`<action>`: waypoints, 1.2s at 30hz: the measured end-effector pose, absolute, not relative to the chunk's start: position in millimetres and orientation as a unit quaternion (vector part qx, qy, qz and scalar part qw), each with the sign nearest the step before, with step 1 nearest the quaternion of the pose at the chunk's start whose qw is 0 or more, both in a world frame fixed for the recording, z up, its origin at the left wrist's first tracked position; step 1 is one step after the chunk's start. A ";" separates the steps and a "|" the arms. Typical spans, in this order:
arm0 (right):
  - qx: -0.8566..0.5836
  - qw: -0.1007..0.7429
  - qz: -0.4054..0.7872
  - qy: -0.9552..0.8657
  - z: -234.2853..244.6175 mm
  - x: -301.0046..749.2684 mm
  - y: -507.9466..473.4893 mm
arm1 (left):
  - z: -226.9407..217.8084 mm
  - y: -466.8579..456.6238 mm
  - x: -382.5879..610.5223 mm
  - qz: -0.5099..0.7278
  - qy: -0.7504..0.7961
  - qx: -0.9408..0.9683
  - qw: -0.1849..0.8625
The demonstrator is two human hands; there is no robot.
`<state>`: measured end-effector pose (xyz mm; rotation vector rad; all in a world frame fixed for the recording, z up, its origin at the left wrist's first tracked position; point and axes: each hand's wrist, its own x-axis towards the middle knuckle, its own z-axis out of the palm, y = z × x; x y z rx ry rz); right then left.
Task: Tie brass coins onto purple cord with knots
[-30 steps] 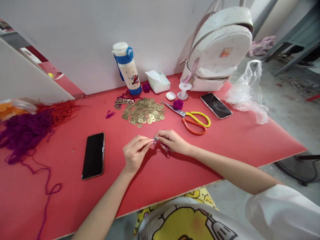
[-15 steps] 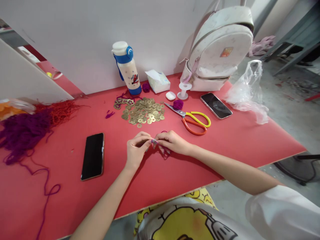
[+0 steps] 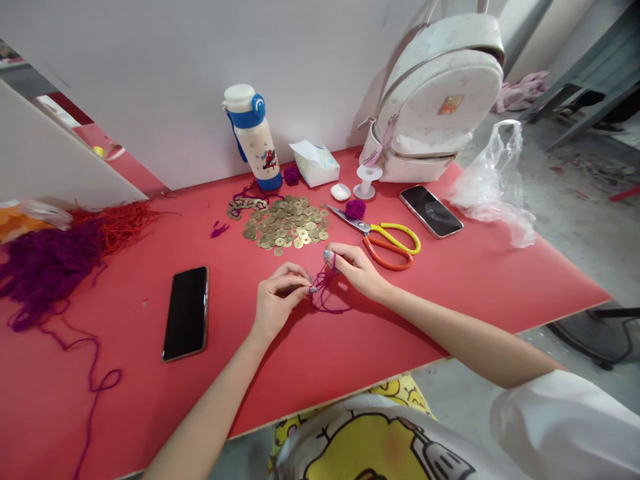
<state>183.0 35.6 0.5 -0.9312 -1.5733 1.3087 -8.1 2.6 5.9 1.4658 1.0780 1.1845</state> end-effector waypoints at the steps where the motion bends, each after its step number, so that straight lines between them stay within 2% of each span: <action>1: -0.386 0.432 0.551 -0.601 -0.2 182.8 37.1 | 6.8 1.9 -9.0 0.488 0.430 0.603 0.461; 3: -0.395 0.453 0.607 -0.520 -1.8 184.0 43.3 | 7.5 0.5 -11.5 0.493 0.404 0.611 0.470; 7: -0.356 0.541 0.692 -0.320 0.4 197.7 65.7 | 5.7 -1.8 -15.1 0.471 0.337 0.593 0.559; 10: -0.330 0.529 0.746 -0.233 6.0 211.9 79.5 | 3.8 -1.3 -13.6 0.478 0.331 0.546 0.603; 12: -0.333 0.540 0.737 -0.231 7.4 216.2 82.3 | 2.8 0.3 -11.4 0.511 0.350 0.504 0.602; 15: -0.383 0.566 0.650 -0.332 3.2 212.8 78.1 | 1.4 3.5 -9.0 0.565 0.395 0.447 0.570; 20: -0.430 0.568 0.340 -0.614 -0.4 200.7 61.5 | -1.6 6.1 -8.3 0.604 0.479 0.394 0.500; 23: -0.427 0.536 0.219 -0.695 5.2 194.2 47.1 | -4.3 6.1 -8.7 0.608 0.520 0.371 0.471; 31: -0.339 0.368 0.191 -0.845 -2.1 171.6 17.0 | -2.9 1.4 -8.3 0.570 0.546 0.442 0.427; 36: -0.361 0.319 0.266 -0.835 -9.2 166.0 15.3 | -3.1 -0.1 -7.9 0.559 0.547 0.462 0.417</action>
